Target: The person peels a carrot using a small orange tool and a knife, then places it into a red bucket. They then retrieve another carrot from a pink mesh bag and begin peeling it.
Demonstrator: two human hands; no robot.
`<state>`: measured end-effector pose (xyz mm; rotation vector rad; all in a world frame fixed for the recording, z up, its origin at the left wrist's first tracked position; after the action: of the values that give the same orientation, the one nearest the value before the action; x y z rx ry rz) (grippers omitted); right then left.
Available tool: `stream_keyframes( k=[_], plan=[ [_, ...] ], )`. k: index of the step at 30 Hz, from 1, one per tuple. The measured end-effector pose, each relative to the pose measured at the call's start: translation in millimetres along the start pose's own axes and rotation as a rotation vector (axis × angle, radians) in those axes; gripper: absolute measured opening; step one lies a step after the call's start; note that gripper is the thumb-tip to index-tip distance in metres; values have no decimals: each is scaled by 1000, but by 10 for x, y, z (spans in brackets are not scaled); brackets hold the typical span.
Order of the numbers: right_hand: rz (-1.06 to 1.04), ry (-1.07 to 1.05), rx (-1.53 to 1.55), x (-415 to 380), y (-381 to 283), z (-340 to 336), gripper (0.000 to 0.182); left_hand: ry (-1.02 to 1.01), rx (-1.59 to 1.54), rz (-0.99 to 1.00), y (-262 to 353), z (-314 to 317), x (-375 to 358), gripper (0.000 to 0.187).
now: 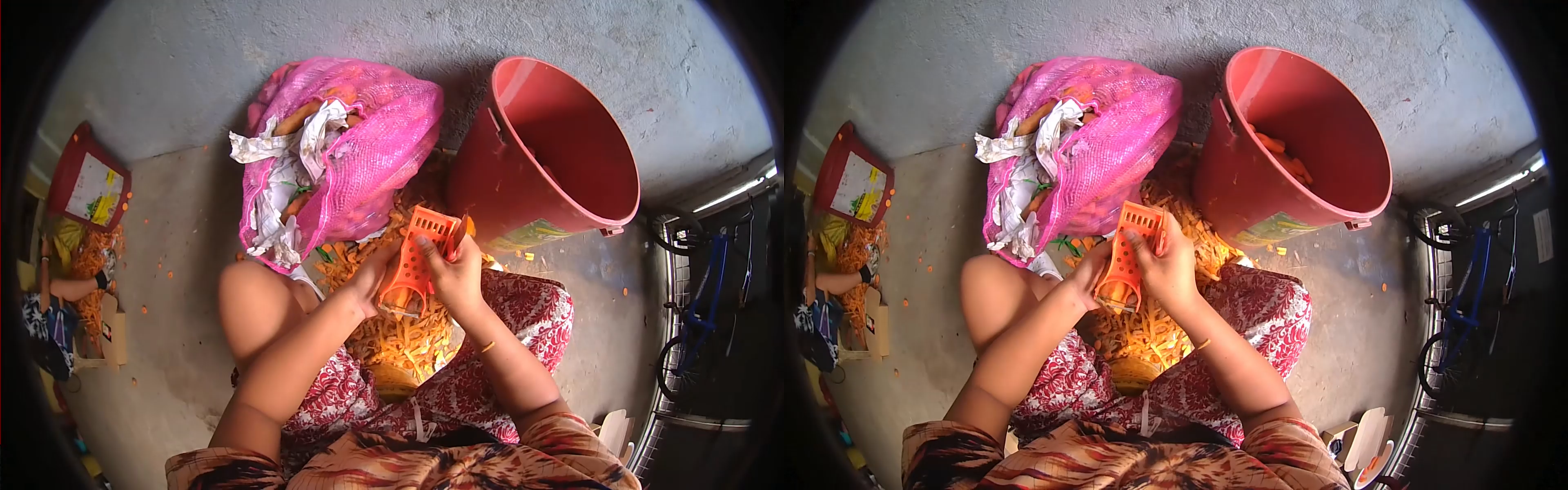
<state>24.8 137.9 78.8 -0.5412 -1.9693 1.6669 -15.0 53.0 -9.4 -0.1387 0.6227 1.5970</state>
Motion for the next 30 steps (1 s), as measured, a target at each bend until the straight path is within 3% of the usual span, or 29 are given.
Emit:
stream_keyframes(
  k=[1, 4, 5, 6, 10, 11, 14, 15, 17, 20, 23, 30],
  plan=[
    [5, -15, -52, -14, -10, 2, 23, 6, 15, 12, 8, 24, -8, 36],
    [-260, 152, -282, 38, 34, -148, 22, -5, 99, -74, -17, 154, -106, 41],
    [-171, 238, -214, 143, 80, -326, 21, -159, 311, -131, -63, -70, -13, 45],
    [-83, 325, -147, 291, 132, -552, 19, -137, 281, -149, -89, -60, -25, 45],
    [-247, 742, -373, 551, 189, -1260, 14, -54, 208, -180, -171, -33, -78, 46],
    [-157, 752, -88, 559, 262, -1315, 13, -58, 187, -169, -147, -20, -82, 46],
    [-220, 541, -123, 445, 33, -914, 13, 5, 140, -123, -29, -21, -78, 46],
    [-97, 443, 17, 351, 17, -718, 15, 41, 125, -107, 3, -37, -80, 45],
    [119, 284, 1, 157, -23, -406, 20, -6, 110, -63, 8, -61, -8, 44],
    [-51, 144, 61, 40, -60, -122, 22, -40, 49, -19, 58, 87, -26, 38],
    [19, 15, -42, -11, -116, -32, 24, -45, 40, 7, 51, 35, 18, 34],
    [-19, 68, -86, 5, -6, -27, 24, -64, -75, 15, 54, 17, 17, 33]
  ],
)
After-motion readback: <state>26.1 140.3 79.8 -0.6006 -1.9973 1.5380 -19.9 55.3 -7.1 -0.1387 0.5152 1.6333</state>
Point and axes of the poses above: each hand's wrist, its own x-axis towards the middle knuckle, its own z-axis out of the palm, y = z × x, the point moved 6 cm from there along x, towards the middle knuckle
